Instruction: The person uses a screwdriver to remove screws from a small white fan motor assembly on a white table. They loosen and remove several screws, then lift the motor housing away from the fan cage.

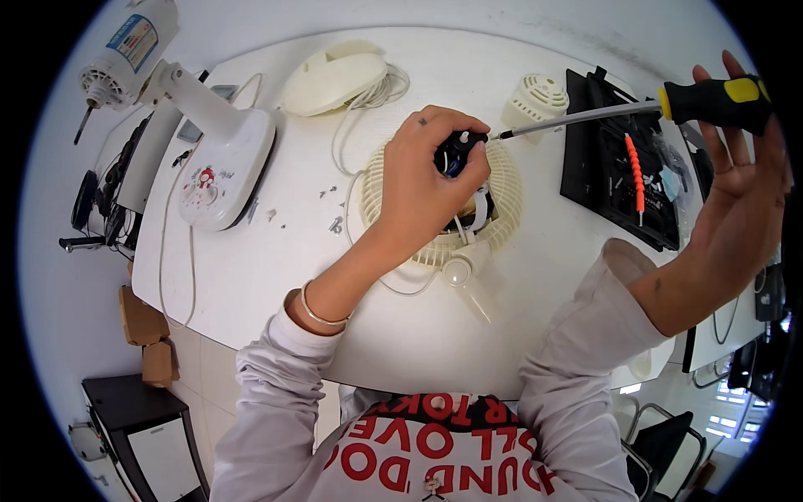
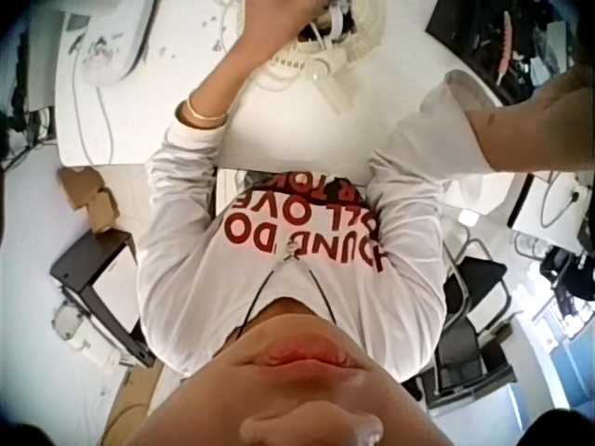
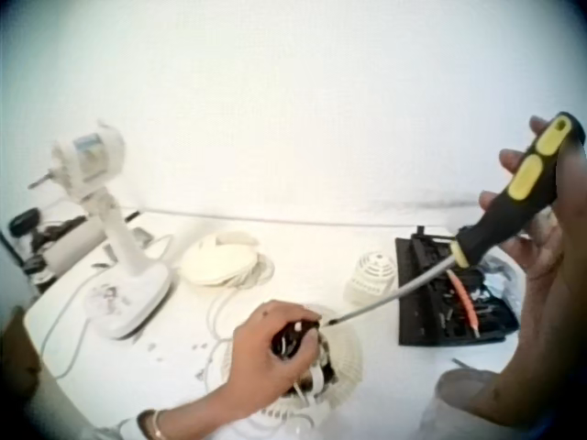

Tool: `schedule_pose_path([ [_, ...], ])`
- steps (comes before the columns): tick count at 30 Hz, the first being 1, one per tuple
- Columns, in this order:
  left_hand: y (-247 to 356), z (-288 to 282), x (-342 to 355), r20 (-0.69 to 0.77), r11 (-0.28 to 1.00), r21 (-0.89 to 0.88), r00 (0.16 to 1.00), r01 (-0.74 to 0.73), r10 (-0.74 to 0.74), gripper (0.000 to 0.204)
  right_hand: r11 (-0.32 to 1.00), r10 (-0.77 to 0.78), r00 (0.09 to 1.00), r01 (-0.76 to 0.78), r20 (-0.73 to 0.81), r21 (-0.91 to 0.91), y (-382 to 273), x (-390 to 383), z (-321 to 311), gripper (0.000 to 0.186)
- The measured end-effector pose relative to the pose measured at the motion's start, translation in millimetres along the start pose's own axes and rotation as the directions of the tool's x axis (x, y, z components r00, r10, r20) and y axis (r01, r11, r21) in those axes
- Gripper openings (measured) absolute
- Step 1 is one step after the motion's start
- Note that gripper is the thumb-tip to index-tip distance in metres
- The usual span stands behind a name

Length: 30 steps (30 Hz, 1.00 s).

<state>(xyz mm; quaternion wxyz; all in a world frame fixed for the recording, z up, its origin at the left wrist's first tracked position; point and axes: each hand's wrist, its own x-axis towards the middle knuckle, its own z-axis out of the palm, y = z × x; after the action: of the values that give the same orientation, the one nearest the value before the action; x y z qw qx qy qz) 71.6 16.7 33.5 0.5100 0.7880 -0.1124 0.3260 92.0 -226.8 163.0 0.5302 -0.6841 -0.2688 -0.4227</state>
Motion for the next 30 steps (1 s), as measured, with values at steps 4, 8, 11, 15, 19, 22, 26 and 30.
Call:
schedule_pose_path([
  [4, -6, 1, -2, 0.007, 0.999, 0.034, 0.999, -0.042, 0.042, 0.015, 1.0, 0.017, 1.0, -0.017, 0.013, 0.0, 6, 0, 5, 0.039],
  [8, -10, 3, -4, 0.018, 0.999, 0.041, 0.999, -0.034, 0.034, 0.016, 1.0, 0.025, 0.999, -0.025, 0.02, 0.002, 9, 0, 8, 0.04],
  [11, -9, 6, -4, -0.016, 0.997, 0.03, 0.997, -0.07, 0.07, 0.015, 1.0, 0.026, 0.999, -0.026, 0.031, 0.005, 11, -1, 10, 0.04],
  [15, -8, 8, -4, -0.05, 0.995, -0.014, 0.994, -0.094, 0.093, 0.014, 1.0, 0.027, 0.999, -0.027, 0.037, 0.011, 11, -2, 11, 0.041],
  [19, -8, 6, -4, -0.023, 0.997, -0.004, 0.997, -0.073, 0.073, 0.013, 1.0, 0.024, 0.999, -0.025, 0.042, 0.015, 11, -2, 12, 0.042],
  [22, -8, 6, -4, -0.024, 0.997, -0.006, 0.997, -0.078, 0.078, 0.013, 1.0, 0.024, 0.999, -0.024, 0.045, 0.016, 11, -1, 14, 0.042],
  [26, -8, 6, -5, -0.02, 0.997, -0.006, 0.997, -0.073, 0.073, 0.012, 1.0, 0.016, 0.999, -0.017, 0.049, 0.023, 11, 0, 17, 0.043],
  [30, -11, 8, -3, -0.035, 0.995, -0.018, 0.994, -0.101, 0.1, 0.014, 0.999, 0.006, 0.998, -0.008, 0.061, 0.035, 9, 1, 25, 0.044],
])
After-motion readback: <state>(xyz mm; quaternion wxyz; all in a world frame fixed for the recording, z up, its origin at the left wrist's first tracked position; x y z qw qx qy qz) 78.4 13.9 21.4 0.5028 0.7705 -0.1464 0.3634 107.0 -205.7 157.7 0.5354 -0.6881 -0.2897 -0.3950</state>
